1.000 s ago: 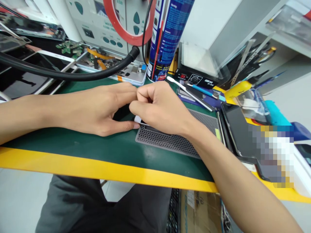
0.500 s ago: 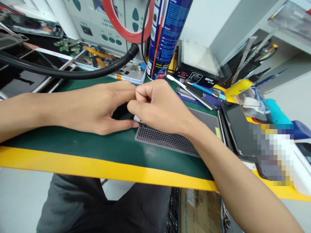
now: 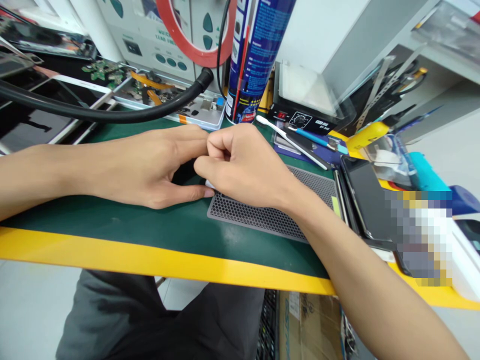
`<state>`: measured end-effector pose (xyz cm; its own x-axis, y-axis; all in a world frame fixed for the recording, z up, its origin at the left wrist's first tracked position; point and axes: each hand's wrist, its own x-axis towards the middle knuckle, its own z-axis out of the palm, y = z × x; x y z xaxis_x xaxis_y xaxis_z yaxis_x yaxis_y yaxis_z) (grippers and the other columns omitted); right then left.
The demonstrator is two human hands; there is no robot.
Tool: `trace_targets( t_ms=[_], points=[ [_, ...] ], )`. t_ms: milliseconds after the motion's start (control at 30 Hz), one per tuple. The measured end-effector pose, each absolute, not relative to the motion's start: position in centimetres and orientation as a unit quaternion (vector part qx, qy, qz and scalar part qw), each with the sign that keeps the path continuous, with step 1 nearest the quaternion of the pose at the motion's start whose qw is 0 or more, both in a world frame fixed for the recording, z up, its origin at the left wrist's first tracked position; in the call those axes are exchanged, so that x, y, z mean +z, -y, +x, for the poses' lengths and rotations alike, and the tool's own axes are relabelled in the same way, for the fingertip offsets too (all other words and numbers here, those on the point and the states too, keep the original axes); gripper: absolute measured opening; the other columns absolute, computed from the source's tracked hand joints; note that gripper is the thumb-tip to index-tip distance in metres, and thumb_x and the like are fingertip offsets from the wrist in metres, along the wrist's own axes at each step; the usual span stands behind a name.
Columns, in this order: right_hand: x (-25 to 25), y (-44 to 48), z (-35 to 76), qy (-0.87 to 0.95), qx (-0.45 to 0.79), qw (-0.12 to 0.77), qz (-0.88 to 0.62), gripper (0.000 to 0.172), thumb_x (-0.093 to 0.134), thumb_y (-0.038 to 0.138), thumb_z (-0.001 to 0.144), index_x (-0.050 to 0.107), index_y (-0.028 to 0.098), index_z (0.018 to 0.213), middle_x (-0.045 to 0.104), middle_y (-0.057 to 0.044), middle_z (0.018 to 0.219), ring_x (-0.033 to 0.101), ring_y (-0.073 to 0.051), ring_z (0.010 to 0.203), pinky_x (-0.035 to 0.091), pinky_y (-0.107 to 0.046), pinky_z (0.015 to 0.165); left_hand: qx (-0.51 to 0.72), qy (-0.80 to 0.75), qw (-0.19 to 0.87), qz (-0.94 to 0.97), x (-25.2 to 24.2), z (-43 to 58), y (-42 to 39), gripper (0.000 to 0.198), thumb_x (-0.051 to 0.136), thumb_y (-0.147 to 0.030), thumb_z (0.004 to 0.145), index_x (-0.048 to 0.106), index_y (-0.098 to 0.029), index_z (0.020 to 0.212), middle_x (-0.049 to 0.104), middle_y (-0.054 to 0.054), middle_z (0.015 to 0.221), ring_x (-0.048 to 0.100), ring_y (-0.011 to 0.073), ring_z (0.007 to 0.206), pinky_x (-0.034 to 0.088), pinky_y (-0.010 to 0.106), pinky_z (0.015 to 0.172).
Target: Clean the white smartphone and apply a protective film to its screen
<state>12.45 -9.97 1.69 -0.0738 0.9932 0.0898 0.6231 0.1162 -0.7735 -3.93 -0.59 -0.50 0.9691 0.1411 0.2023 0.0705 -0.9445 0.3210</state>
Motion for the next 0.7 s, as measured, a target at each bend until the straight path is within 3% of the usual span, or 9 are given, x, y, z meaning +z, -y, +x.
trace_targets(
  t_ms=[400, 700],
  points=[
    [1.5, 10.2, 12.3, 0.709, 0.227, 0.285, -0.604, 0.037, 0.06, 0.007, 0.074, 0.034, 0.019, 0.051, 0.032, 0.006, 0.049, 0.028, -0.007, 0.051, 0.022, -0.028, 0.049, 0.098, -0.072, 0.161, 0.979, -0.3, -4.0, 0.9, 0.024, 0.053, -0.038, 0.088, 0.058, -0.019, 0.102, 0.062, 0.007, 0.101, 0.057, 0.0239, 0.099, 0.047, 0.036, 0.088],
    [0.4, 10.3, 12.8, 0.763, 0.107, 0.235, -0.593, 0.029, 0.058, 0.007, 0.071, 0.039, 0.019, 0.053, 0.036, 0.004, 0.052, 0.027, -0.01, 0.054, 0.019, -0.032, 0.056, 0.116, -0.068, 0.184, 0.974, -1.0, -3.8, 0.4, 0.023, 0.058, -0.04, 0.081, 0.058, -0.025, 0.099, 0.064, 0.006, 0.091, 0.062, 0.0277, 0.095, 0.049, 0.041, 0.084]
  ],
)
